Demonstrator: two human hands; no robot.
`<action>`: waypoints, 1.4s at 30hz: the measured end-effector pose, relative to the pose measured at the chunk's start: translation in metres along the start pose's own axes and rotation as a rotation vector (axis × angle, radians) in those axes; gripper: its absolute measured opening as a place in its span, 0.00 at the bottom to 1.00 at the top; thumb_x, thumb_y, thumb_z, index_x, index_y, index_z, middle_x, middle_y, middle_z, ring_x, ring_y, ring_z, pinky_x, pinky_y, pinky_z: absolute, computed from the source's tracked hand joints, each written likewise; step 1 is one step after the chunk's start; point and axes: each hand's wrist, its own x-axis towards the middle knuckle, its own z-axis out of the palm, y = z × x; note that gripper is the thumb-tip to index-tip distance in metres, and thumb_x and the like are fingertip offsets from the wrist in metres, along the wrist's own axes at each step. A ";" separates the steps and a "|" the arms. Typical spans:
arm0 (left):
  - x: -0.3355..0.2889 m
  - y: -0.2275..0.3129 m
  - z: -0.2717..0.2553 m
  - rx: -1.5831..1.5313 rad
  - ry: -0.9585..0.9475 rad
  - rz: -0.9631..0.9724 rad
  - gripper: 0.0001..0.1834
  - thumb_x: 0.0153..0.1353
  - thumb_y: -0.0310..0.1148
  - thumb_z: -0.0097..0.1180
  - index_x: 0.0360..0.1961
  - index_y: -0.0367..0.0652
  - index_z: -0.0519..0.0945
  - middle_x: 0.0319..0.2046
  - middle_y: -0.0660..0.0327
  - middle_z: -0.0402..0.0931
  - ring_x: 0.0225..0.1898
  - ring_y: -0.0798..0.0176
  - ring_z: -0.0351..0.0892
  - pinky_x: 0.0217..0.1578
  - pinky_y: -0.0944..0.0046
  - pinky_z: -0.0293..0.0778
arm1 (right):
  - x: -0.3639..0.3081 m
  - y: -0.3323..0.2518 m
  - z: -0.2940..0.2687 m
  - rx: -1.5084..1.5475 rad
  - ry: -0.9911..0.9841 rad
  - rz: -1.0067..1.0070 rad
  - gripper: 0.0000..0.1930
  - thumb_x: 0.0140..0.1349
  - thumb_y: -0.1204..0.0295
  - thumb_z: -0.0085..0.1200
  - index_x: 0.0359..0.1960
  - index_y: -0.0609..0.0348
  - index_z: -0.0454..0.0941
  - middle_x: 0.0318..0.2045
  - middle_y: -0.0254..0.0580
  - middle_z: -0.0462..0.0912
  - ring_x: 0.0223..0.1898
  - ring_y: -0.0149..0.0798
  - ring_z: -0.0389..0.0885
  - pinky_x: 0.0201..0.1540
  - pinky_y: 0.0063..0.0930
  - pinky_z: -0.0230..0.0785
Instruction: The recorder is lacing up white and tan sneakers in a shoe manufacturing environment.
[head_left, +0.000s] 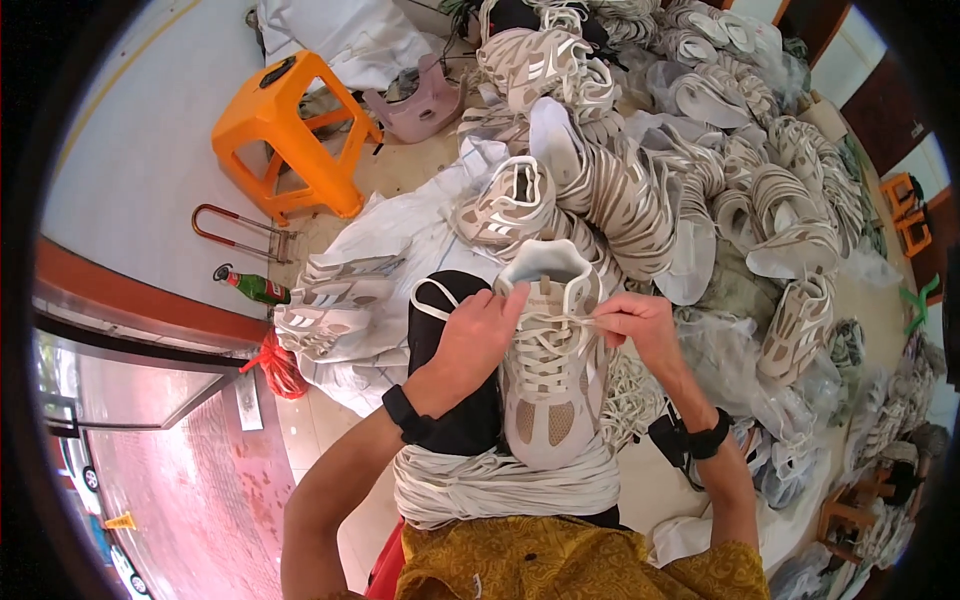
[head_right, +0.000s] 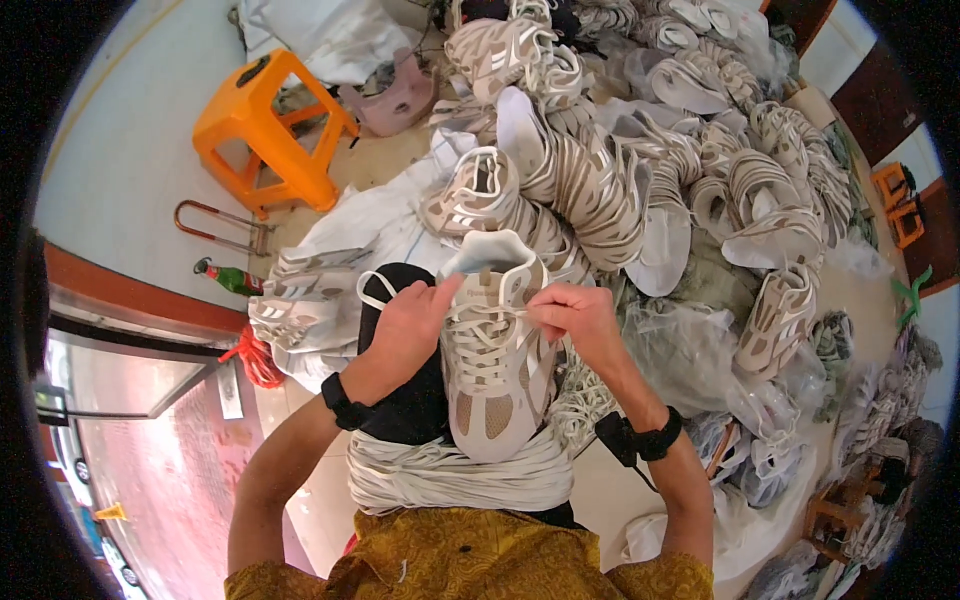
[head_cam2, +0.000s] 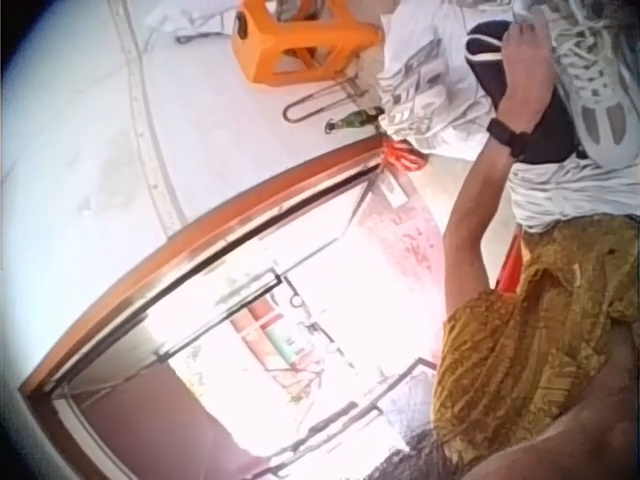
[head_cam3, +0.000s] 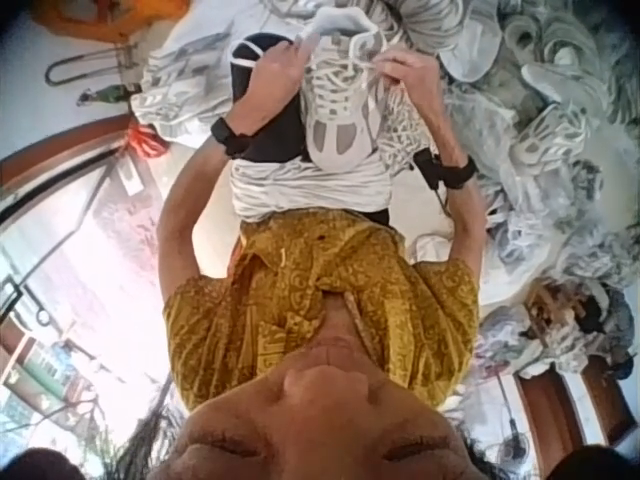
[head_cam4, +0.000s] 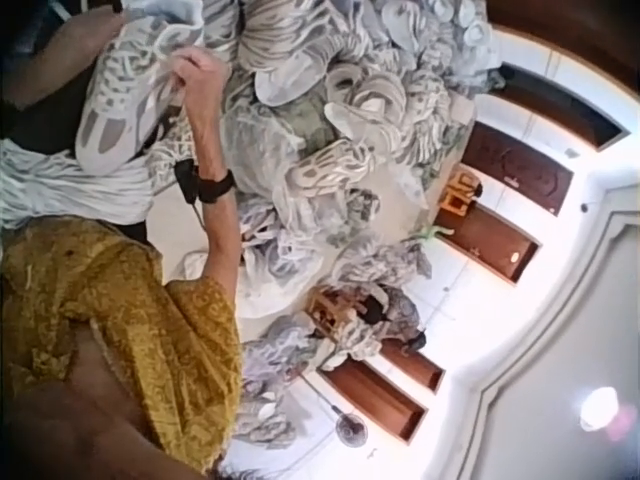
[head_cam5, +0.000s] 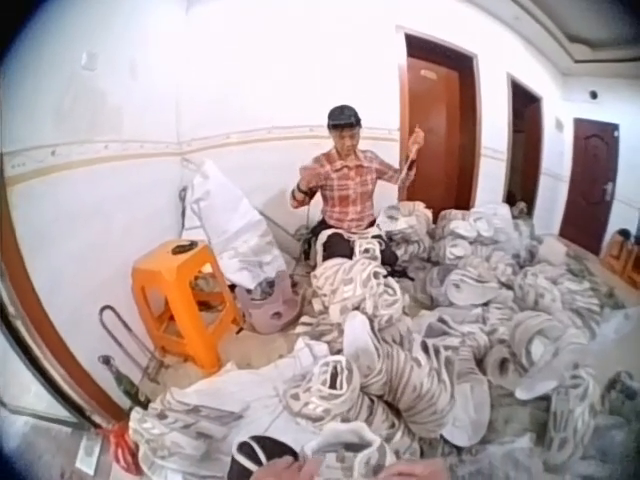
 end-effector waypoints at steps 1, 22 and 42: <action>0.002 0.001 -0.002 0.084 -0.035 0.114 0.09 0.44 0.26 0.49 0.29 0.39 0.68 0.20 0.57 0.67 0.24 0.58 0.68 0.25 0.62 0.66 | -0.001 0.000 0.000 -0.003 -0.002 -0.015 0.05 0.48 0.78 0.52 0.27 0.65 0.78 0.15 0.30 0.73 0.14 0.20 0.65 0.16 0.13 0.56; 0.044 0.016 -0.025 0.274 -0.393 0.150 0.02 0.41 0.25 0.50 0.18 0.38 0.73 0.16 0.54 0.70 0.23 0.55 0.73 0.25 0.58 0.69 | 0.004 0.011 0.011 -0.239 0.061 -0.272 0.07 0.43 0.72 0.54 0.24 0.61 0.77 0.22 0.43 0.77 0.23 0.42 0.76 0.28 0.28 0.67; 0.060 0.021 0.013 -0.372 -0.429 -0.255 0.08 0.46 0.30 0.46 0.25 0.41 0.76 0.23 0.49 0.73 0.27 0.47 0.73 0.29 0.55 0.68 | 0.016 0.022 0.028 -1.092 0.300 -0.893 0.03 0.38 0.72 0.51 0.14 0.53 0.70 0.13 0.34 0.69 0.17 0.36 0.73 0.18 0.27 0.66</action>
